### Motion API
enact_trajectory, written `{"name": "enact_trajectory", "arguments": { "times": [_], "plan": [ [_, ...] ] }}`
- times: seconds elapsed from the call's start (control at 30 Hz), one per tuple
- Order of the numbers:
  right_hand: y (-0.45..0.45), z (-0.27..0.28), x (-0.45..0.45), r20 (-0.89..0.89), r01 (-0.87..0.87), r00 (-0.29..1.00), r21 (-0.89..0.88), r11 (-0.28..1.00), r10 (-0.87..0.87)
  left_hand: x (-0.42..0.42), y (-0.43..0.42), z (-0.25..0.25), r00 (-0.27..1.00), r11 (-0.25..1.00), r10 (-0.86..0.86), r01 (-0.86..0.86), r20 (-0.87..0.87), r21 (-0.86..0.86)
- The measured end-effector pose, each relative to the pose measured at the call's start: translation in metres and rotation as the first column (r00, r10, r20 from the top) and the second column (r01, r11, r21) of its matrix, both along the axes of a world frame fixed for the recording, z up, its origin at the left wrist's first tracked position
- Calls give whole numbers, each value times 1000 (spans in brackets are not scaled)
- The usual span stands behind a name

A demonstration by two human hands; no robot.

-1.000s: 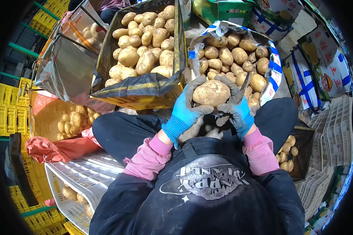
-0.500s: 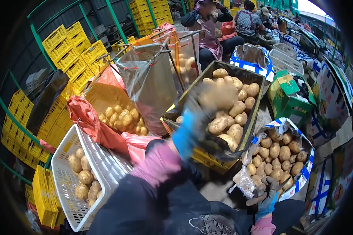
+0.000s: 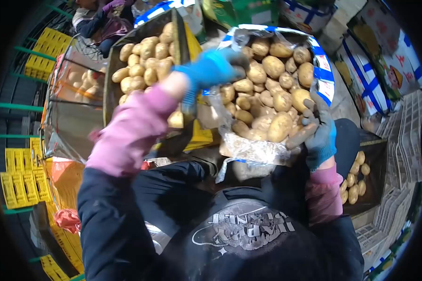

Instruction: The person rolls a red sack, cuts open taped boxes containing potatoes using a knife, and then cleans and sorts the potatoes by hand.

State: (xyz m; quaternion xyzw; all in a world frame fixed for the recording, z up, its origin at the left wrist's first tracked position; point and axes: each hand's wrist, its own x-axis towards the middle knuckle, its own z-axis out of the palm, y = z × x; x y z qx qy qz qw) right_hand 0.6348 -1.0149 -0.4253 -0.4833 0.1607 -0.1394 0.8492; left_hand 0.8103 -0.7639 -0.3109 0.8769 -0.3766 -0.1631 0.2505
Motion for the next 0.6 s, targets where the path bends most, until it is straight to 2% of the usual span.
{"name": "enact_trajectory", "arguments": {
  "times": [0.03,0.1,0.2,0.23,0.3,0.33,0.43,0.47,0.57,0.6],
  "plan": [
    [-4,-2,4,-102,24,995,88,996,-15,8,-24,-53,987,983,-111,93,114,160],
    [-5,20,-1,-147,-25,988,81,996,37,16,-61,-142,921,882,-192,12,337,471],
    [-16,20,2,-76,-27,996,188,982,42,31,-84,-210,917,908,-137,-35,374,417],
    [-21,19,2,-53,-55,996,223,973,69,49,-77,-264,884,932,-155,-17,442,362],
    [-27,18,0,-4,-109,993,286,952,115,33,-82,-258,893,962,1,-123,450,243],
    [-24,26,0,-51,-36,997,285,958,53,38,-78,-263,881,956,-76,-69,468,284],
    [-25,27,3,-119,-37,990,333,942,81,49,-62,-267,827,890,-324,101,459,445],
    [-24,31,3,-133,-7,990,281,960,46,30,-71,-240,926,910,8,-163,377,381],
    [-18,23,0,-107,20,994,155,988,-3,21,-71,-203,900,850,68,-279,431,448],
    [-17,19,-2,-119,-13,992,190,982,36,13,-74,-185,899,904,370,-407,232,135]
  ]
}}
